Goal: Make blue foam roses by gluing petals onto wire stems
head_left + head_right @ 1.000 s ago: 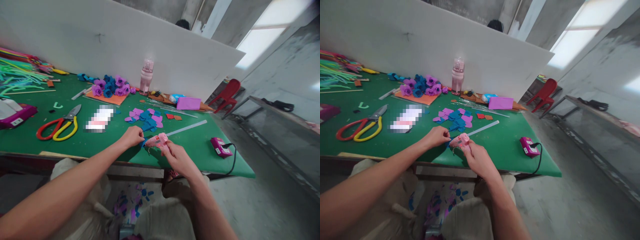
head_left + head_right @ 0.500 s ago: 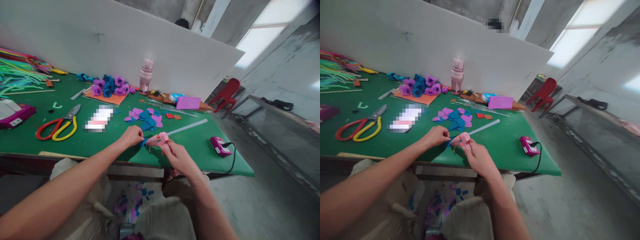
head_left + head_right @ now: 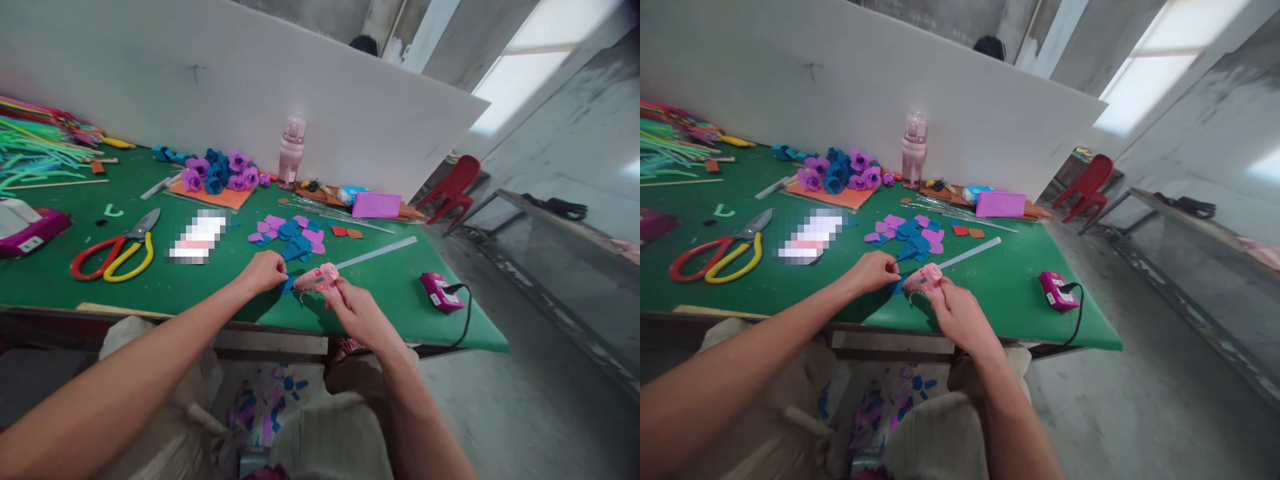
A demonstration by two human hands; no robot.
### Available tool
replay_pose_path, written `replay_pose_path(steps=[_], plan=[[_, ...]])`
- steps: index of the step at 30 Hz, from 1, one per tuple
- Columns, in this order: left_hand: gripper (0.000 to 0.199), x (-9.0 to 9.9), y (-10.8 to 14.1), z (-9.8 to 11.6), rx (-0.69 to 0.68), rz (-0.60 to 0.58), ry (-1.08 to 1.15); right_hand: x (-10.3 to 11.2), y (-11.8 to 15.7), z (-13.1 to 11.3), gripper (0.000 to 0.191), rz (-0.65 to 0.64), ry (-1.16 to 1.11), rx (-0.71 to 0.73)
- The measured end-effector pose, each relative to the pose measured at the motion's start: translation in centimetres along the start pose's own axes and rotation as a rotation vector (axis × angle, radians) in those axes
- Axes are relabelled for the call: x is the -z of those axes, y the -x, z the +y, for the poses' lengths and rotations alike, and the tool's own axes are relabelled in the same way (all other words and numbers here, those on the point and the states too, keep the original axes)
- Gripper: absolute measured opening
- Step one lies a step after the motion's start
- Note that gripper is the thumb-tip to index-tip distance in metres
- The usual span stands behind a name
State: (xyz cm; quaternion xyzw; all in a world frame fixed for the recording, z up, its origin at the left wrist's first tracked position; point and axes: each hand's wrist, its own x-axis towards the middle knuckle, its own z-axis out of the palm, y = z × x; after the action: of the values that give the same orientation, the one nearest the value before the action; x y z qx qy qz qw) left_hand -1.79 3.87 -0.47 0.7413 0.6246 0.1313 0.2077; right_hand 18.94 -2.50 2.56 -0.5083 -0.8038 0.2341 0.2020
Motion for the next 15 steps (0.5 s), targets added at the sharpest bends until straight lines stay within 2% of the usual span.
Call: replay_pose_path(steps=[15], plan=[[0.01,0.14,0.04,0.21,0.007,-0.01,-0.023,0.26,0.02,0.31,0.03,0.036,-0.049,-0.017]])
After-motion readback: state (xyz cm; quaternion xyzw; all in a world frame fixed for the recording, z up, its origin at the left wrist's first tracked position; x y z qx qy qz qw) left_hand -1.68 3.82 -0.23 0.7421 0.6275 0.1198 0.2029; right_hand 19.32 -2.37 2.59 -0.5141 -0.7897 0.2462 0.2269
